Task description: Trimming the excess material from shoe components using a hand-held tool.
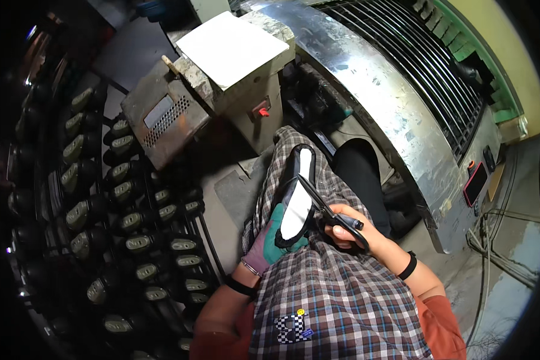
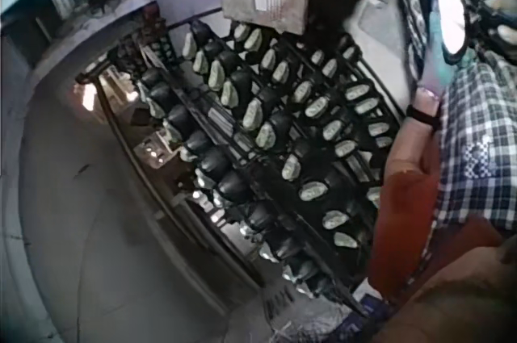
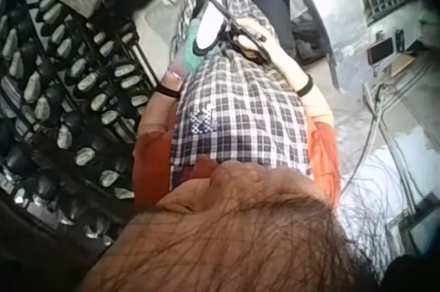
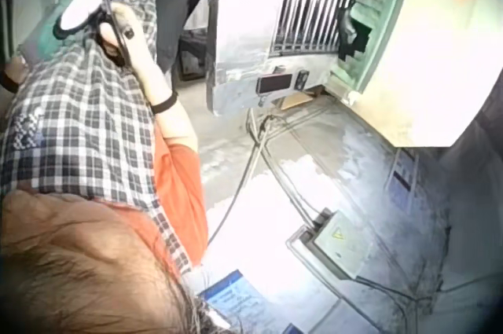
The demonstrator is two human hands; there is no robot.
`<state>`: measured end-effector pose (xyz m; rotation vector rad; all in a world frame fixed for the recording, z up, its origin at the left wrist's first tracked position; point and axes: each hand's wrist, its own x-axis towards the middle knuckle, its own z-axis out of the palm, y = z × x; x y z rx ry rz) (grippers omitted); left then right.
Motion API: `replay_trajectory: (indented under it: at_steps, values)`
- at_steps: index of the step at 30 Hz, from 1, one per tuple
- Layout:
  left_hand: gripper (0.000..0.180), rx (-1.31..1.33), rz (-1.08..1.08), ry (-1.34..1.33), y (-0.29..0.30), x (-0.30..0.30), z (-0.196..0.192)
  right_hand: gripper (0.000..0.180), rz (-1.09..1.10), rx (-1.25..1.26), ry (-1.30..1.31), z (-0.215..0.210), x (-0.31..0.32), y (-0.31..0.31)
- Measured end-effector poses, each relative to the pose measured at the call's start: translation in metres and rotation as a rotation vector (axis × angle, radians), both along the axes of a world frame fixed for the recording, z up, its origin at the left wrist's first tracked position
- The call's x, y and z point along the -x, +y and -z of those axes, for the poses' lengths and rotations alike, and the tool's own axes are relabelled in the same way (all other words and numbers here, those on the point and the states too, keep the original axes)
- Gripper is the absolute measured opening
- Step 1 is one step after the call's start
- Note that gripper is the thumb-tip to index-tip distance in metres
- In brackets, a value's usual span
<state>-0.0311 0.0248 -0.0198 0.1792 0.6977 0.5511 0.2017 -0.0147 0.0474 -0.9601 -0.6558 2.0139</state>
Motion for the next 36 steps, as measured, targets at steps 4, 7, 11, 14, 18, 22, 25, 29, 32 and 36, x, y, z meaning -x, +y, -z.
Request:
replay_trajectory:
  at_steps: [4,7,11,14,18,22,25,29,32,36]
  values:
    - [0.056,0.091,-0.144,0.038,-0.001,-0.005,-0.006,0.044,-0.005,0.032,-0.021,0.004,0.01,0.003]
    - [0.055,-0.018,0.036,-0.093,0.004,0.008,0.007,0.049,-0.032,0.076,0.0,0.01,0.006,0.005]
    - [0.054,0.062,-0.05,-0.091,-0.002,0.013,0.025,0.049,-0.033,0.089,0.017,0.012,0.008,0.008]
    - [0.053,0.011,-0.028,-0.035,-0.002,0.013,0.019,0.048,-0.032,0.1,0.004,0.013,0.011,0.012]
    - [0.052,-0.328,0.03,0.239,-0.013,0.015,0.048,0.046,-0.004,0.084,-0.029,0.013,0.014,0.017]
    - [0.052,-0.082,-0.02,-0.043,-0.01,0.02,0.059,0.045,-0.005,0.062,-0.064,0.013,0.014,0.015]
    - [0.053,-0.145,-0.031,0.023,-0.01,0.017,0.051,0.047,-0.042,0.073,-0.083,0.01,0.014,0.012]
    - [0.059,0.033,-0.003,-0.033,0.003,0.013,0.025,0.048,-0.061,0.085,-0.091,0.009,0.017,0.015]
    - [0.066,-0.034,0.06,0.037,0.009,0.008,0.004,0.043,-0.005,0.052,-0.131,0.003,0.016,0.019]
    - [0.076,-0.038,0.059,0.055,0.01,0.007,0.004,0.046,-0.091,-0.815,-1.155,-0.004,-0.002,0.028]
